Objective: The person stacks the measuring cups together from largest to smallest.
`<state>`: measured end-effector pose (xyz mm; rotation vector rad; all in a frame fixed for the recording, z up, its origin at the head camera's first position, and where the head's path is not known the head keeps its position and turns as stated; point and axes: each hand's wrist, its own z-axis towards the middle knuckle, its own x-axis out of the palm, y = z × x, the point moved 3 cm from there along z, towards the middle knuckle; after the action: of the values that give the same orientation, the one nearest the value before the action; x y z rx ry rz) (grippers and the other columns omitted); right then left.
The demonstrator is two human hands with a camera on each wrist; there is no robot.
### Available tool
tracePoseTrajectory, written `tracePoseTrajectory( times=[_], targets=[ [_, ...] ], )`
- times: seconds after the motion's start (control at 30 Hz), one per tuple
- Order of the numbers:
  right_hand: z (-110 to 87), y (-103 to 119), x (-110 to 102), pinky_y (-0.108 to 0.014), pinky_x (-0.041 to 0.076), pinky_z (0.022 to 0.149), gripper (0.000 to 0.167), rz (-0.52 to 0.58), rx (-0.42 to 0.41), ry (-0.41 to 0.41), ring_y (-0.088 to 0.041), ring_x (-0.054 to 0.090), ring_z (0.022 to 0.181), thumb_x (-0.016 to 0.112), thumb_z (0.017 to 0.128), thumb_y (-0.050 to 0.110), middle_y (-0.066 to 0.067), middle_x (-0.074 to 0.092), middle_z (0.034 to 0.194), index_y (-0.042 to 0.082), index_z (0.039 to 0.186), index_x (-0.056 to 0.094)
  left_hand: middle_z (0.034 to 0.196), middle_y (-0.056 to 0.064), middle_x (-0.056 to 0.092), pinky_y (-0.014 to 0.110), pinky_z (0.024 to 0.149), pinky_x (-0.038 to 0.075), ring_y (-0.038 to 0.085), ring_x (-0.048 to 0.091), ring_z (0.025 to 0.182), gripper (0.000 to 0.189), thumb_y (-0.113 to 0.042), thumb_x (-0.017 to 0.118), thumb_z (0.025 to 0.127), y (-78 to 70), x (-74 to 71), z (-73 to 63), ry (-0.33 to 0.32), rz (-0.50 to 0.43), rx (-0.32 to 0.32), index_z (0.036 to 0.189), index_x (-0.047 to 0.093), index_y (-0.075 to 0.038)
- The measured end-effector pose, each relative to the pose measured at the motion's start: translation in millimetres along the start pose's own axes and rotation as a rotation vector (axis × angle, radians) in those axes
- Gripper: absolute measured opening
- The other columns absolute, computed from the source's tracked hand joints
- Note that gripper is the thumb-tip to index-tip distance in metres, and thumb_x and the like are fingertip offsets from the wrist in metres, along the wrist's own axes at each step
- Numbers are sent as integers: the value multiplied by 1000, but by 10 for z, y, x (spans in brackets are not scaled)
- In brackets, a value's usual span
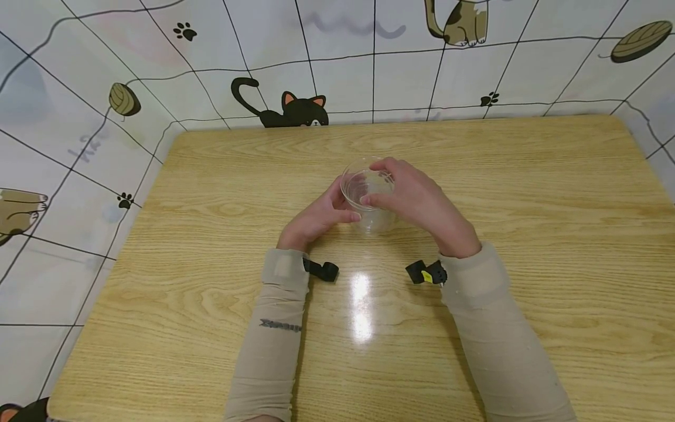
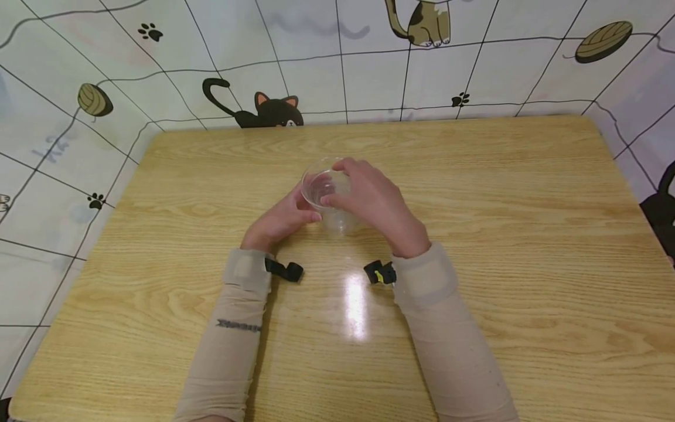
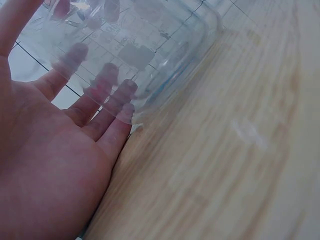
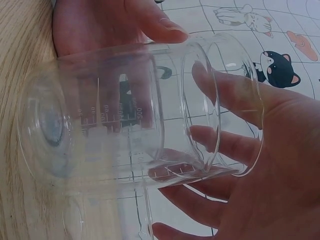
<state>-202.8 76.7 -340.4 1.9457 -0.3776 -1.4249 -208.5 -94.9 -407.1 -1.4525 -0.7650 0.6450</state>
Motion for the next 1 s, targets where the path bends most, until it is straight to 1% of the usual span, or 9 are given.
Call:
tracePoseTrajectory(
  times=[0.3,0.7,1.0],
  targets=[
    [-1,-8,4,-49,34,91,65,7,-1,4,-27,39,118,64,77,45,-9,43,130,17,131,41,141,-1,28,33,103,25,16,30,127,73,-4,64,79,1,-3,3,8,8,3,138,24,-20],
    [-5,-9,6,-48,34,91,65,8,1,3,-26,39,118,64,77,46,-7,43,130,18,131,41,140,-2,29,34,102,25,16,30,127,72,-4,63,79,4,-1,3,13,5,8,138,24,-20],
    [-16,5,-4,-49,36,88,66,-25,6,3,-25,42,115,63,77,48,-6,45,128,19,132,40,141,-3,28,30,104,20,11,26,128,76,3,61,79,8,-3,14,7,1,12,140,20,-16]
  ],
)
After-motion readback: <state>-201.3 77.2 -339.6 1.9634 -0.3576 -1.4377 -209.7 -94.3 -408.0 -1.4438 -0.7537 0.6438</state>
